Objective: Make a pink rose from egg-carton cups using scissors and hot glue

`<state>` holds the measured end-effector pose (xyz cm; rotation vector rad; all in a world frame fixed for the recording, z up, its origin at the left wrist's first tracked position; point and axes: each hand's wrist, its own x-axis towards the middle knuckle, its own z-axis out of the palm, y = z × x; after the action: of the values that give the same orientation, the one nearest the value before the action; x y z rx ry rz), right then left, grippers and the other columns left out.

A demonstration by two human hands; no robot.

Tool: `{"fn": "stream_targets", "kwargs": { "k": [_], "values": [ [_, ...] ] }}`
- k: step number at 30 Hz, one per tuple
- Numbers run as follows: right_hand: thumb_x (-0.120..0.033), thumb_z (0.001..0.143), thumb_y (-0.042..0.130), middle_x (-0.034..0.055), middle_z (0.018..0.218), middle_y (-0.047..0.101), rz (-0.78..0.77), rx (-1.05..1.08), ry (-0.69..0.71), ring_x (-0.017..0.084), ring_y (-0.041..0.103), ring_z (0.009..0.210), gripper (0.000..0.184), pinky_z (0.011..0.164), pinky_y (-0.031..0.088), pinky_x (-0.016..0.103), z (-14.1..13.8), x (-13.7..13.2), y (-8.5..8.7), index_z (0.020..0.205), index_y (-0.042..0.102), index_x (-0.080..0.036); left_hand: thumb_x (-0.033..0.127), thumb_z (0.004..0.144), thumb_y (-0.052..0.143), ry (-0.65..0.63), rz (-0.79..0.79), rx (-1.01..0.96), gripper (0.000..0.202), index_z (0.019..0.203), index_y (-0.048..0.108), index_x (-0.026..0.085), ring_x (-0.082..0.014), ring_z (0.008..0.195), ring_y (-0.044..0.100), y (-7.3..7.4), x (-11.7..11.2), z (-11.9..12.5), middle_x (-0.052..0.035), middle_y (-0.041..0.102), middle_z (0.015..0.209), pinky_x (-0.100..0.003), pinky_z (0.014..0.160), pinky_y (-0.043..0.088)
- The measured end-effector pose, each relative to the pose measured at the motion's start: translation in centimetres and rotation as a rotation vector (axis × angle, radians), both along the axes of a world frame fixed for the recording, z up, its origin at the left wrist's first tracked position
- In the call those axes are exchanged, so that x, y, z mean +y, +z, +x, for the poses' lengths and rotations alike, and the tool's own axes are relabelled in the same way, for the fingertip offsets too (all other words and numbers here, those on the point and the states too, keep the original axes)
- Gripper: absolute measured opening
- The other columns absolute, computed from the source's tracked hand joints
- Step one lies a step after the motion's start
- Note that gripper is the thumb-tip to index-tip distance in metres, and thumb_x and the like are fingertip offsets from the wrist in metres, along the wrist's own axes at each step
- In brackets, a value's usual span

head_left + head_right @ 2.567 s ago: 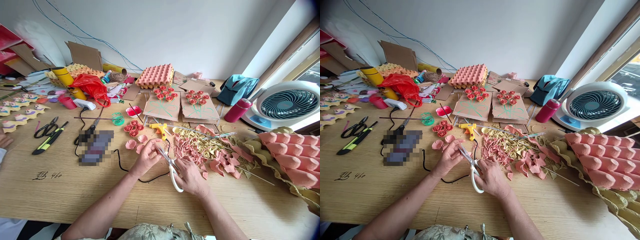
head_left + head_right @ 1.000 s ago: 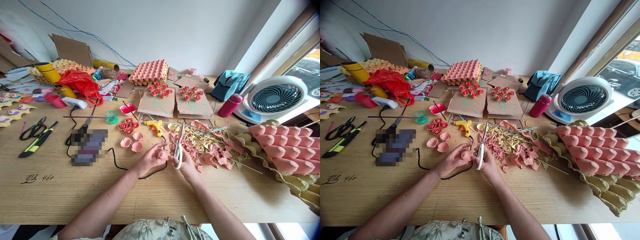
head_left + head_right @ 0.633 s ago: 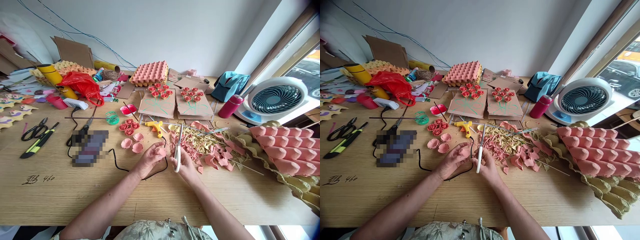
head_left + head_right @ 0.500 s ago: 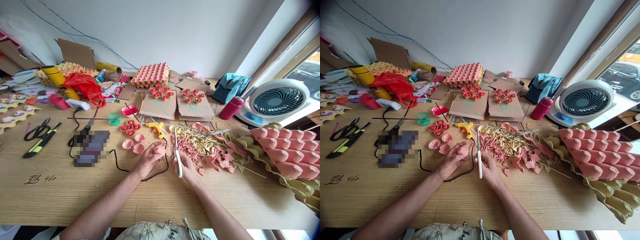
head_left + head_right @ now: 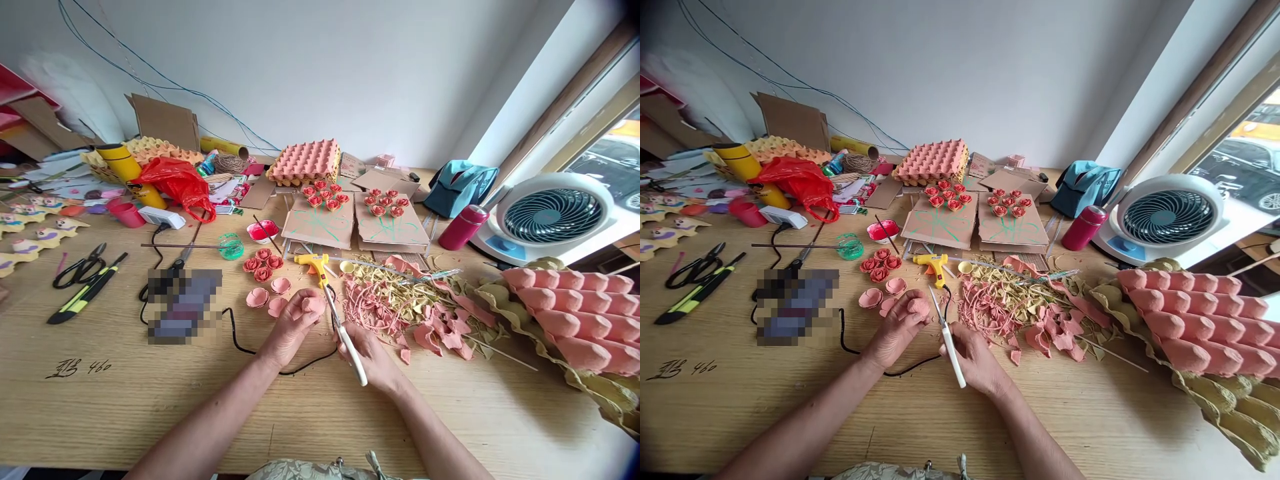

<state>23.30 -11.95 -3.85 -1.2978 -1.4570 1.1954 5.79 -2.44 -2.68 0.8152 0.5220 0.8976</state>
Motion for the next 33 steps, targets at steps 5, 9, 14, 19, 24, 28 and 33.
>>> {"fn": "stream_targets", "kwargs": {
  "k": [5, 9, 14, 19, 24, 28, 33],
  "values": [
    [-0.046, 0.090, 0.058, -0.0021, 0.074, 0.052, 0.036, -0.107, 0.026, 0.015, 0.046, 0.069, 0.027, 0.064, 0.034, 0.027, -0.1, -0.1, 0.6, 0.082, 0.055, -0.021, 0.025, 0.074, 0.083, -0.029, 0.047, -0.005, 0.035, 0.100, 0.060, 0.022, -0.0111, 0.079, 0.052, -0.4, 0.1, -0.1, 0.0019, 0.057, 0.087, -0.028, 0.081, 0.043],
    [-0.049, 0.090, 0.056, -0.0016, 0.076, 0.053, 0.040, -0.109, 0.047, 0.016, 0.047, 0.070, 0.030, 0.065, 0.036, 0.028, -0.1, 0.0, 0.9, 0.082, 0.054, -0.021, 0.027, 0.074, 0.084, -0.037, 0.091, 0.014, 0.035, 0.099, 0.060, 0.022, -0.0121, 0.082, 0.053, -0.4, 0.1, -0.2, 0.0025, 0.057, 0.084, -0.029, 0.085, 0.042],
    [-0.059, 0.091, 0.054, -0.0013, 0.076, 0.054, 0.071, -0.092, 0.059, 0.016, 0.048, 0.069, 0.039, 0.064, 0.036, 0.028, -0.1, 0.0, 0.8, 0.085, 0.057, -0.021, 0.026, 0.073, 0.085, -0.033, 0.150, 0.057, 0.034, 0.096, 0.060, 0.022, -0.0128, 0.084, 0.053, -0.1, -0.1, -0.2, 0.0043, 0.048, 0.075, -0.029, 0.088, 0.041],
    [-0.064, 0.092, 0.050, 0.0005, 0.079, 0.057, 0.098, -0.100, 0.074, 0.017, 0.049, 0.070, 0.045, 0.066, 0.039, 0.029, 0.0, 0.0, 0.6, 0.093, 0.061, -0.021, 0.028, 0.071, 0.086, -0.034, 0.170, 0.108, 0.035, 0.092, 0.059, 0.021, -0.0114, 0.079, 0.049, 0.5, -0.5, -0.1, 0.0048, 0.045, 0.075, -0.028, 0.085, 0.041],
    [-0.064, 0.092, 0.050, 0.0013, 0.079, 0.058, 0.136, -0.122, 0.055, 0.018, 0.049, 0.071, 0.044, 0.066, 0.040, 0.029, 0.0, 0.0, 0.2, 0.091, 0.062, -0.022, 0.029, 0.072, 0.086, -0.032, 0.186, 0.101, 0.035, 0.092, 0.059, 0.021, -0.0100, 0.073, 0.044, 0.8, -0.7, 0.1, 0.0059, 0.039, 0.072, -0.027, 0.081, 0.041],
    [-0.063, 0.091, 0.053, 0.0005, 0.076, 0.057, 0.141, -0.093, 0.035, 0.017, 0.048, 0.068, 0.043, 0.064, 0.038, 0.029, -0.2, 0.1, 0.1, 0.086, 0.059, -0.021, 0.029, 0.072, 0.086, -0.053, 0.188, 0.052, 0.035, 0.092, 0.059, 0.020, -0.0096, 0.072, 0.042, 0.7, -0.6, 0.1, 0.0061, 0.037, 0.071, -0.025, 0.077, 0.040],
    [-0.062, 0.090, 0.054, 0.0007, 0.075, 0.055, 0.147, -0.067, 0.025, 0.017, 0.047, 0.068, 0.041, 0.064, 0.038, 0.029, -0.3, 0.1, 0.1, 0.082, 0.056, -0.021, 0.028, 0.071, 0.086, -0.056, 0.168, 0.011, 0.036, 0.093, 0.059, 0.021, -0.0098, 0.074, 0.043, 0.3, -0.6, 0.1, 0.0061, 0.036, 0.072, -0.024, 0.077, 0.040]
  ]
}}
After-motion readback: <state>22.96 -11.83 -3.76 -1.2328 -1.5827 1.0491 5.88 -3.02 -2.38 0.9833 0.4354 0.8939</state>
